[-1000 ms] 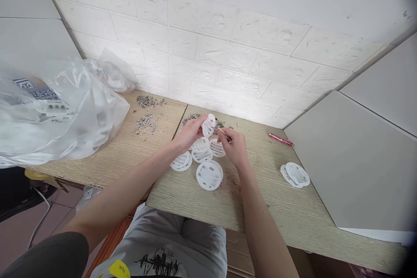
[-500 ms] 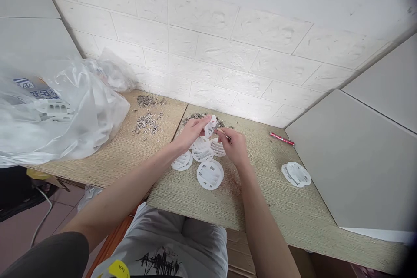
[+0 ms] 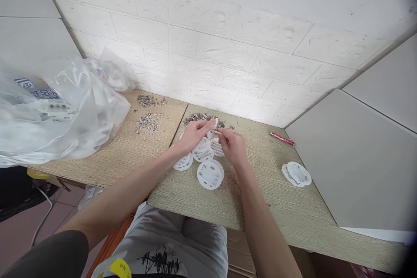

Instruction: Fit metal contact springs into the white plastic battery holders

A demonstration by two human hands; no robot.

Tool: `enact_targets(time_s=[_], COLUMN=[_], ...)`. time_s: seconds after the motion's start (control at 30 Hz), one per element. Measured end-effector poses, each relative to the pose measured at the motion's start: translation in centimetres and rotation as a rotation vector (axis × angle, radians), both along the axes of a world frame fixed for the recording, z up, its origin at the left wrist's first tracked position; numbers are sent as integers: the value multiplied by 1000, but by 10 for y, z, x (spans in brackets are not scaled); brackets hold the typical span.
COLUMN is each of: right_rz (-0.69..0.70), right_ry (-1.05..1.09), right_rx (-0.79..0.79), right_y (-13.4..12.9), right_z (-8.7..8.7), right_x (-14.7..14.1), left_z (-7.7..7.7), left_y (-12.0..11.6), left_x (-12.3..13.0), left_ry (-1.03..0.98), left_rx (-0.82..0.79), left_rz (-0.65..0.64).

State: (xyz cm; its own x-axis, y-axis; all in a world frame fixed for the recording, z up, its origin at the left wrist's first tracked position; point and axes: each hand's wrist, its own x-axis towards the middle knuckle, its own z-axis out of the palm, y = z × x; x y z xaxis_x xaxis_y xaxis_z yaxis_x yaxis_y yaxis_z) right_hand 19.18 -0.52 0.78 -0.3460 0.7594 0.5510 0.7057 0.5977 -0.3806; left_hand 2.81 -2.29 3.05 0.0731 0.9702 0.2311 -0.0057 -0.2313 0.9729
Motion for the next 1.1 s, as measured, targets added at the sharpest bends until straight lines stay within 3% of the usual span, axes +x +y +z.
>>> enact_targets(time_s=[0.17, 0.47, 0.87, 1.1], right_rz=[-25, -7, -3, -19], right_ry=[-57, 73, 84, 205], right_rx=[8, -20, -28, -228], right_y=[0, -3, -3, -4], right_z=[-1, 6, 5, 10], right_x=[-1, -1, -1, -4], left_z=[-3, -2, 2, -3], left_y=[1, 8, 1, 4], left_x=[1, -1, 1, 2], left_ry=[37, -207, -72, -96], left_rx=[16, -60, -13, -37], left_rz=[-12, -63, -42, -39])
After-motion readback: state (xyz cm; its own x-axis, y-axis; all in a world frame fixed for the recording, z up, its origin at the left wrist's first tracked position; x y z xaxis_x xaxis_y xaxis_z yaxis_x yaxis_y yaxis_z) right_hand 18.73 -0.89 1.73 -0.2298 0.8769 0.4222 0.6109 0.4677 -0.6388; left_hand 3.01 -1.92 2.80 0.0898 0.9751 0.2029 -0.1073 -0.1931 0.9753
